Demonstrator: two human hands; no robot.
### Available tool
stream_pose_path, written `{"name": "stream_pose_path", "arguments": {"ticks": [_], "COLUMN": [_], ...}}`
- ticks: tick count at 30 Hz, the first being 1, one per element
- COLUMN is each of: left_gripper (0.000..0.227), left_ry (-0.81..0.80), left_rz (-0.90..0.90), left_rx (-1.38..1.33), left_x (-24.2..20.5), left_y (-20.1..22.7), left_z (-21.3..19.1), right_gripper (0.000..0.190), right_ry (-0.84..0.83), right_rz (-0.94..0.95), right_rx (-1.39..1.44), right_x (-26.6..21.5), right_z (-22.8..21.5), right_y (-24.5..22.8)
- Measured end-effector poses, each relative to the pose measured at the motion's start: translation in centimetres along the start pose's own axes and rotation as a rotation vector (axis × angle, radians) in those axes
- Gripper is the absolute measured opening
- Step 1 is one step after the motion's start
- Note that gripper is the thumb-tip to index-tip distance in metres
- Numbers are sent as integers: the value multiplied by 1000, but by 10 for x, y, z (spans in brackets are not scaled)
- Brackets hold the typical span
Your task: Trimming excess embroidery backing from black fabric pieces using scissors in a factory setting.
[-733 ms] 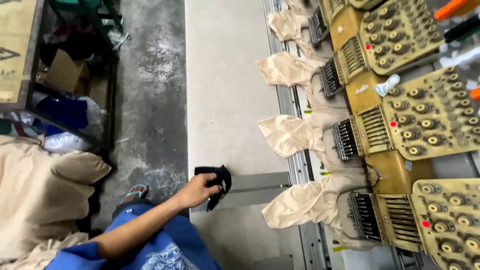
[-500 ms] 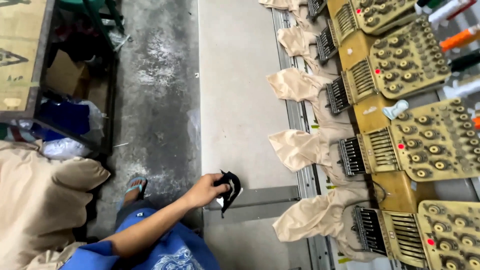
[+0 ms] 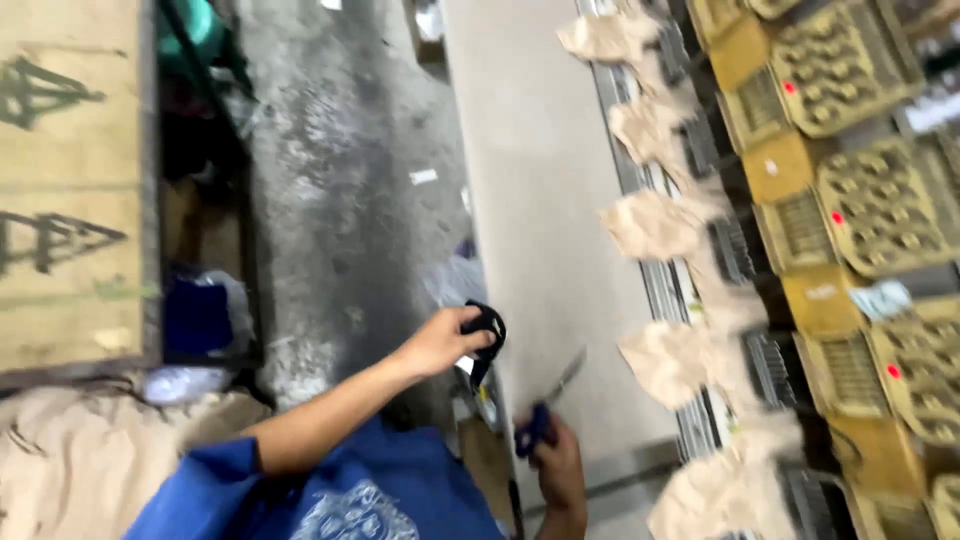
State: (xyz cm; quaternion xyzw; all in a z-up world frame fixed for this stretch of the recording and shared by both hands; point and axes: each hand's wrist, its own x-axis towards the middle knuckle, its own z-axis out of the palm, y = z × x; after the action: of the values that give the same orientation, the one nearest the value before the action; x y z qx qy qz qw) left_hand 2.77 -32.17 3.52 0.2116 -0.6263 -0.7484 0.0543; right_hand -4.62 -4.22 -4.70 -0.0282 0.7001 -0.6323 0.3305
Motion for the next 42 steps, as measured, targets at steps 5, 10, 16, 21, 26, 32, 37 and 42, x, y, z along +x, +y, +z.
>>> {"name": "stream_pose_path", "arguments": {"ticks": [5, 10, 16, 21, 26, 32, 37, 42], "left_gripper": [37, 10, 24, 28, 32, 26, 27, 29], "left_ry": [139, 294, 378, 594, 881, 1168, 778, 529], "left_rz": [144, 166, 137, 243, 370, 832, 1033, 842], "left_rx": [300, 374, 376, 293, 333, 869, 723, 282], "left_x": [17, 60, 166, 249, 310, 394, 461, 553], "left_y": [32, 75, 97, 159, 228, 276, 342, 383], "left_z": [-72, -151, -281, -363, -436, -570, -700, -817], "right_gripper": [48, 37, 29, 24, 19, 20, 21, 22], "right_ry": [-405, -579, -584, -660, -857, -1040, -1085, -1066], "right_rz": [-266, -459, -424, -371, -434, -587, -652, -617], "right_rx": [13, -343, -382, -333, -26, -67, -77, -35], "right_x": [84, 169, 330, 423, 501, 620, 691, 790], "right_z": [142, 260, 367, 464, 562, 680, 790, 888], "right_y": [-118, -180, -217, -319, -396, -456, -514, -569]}}
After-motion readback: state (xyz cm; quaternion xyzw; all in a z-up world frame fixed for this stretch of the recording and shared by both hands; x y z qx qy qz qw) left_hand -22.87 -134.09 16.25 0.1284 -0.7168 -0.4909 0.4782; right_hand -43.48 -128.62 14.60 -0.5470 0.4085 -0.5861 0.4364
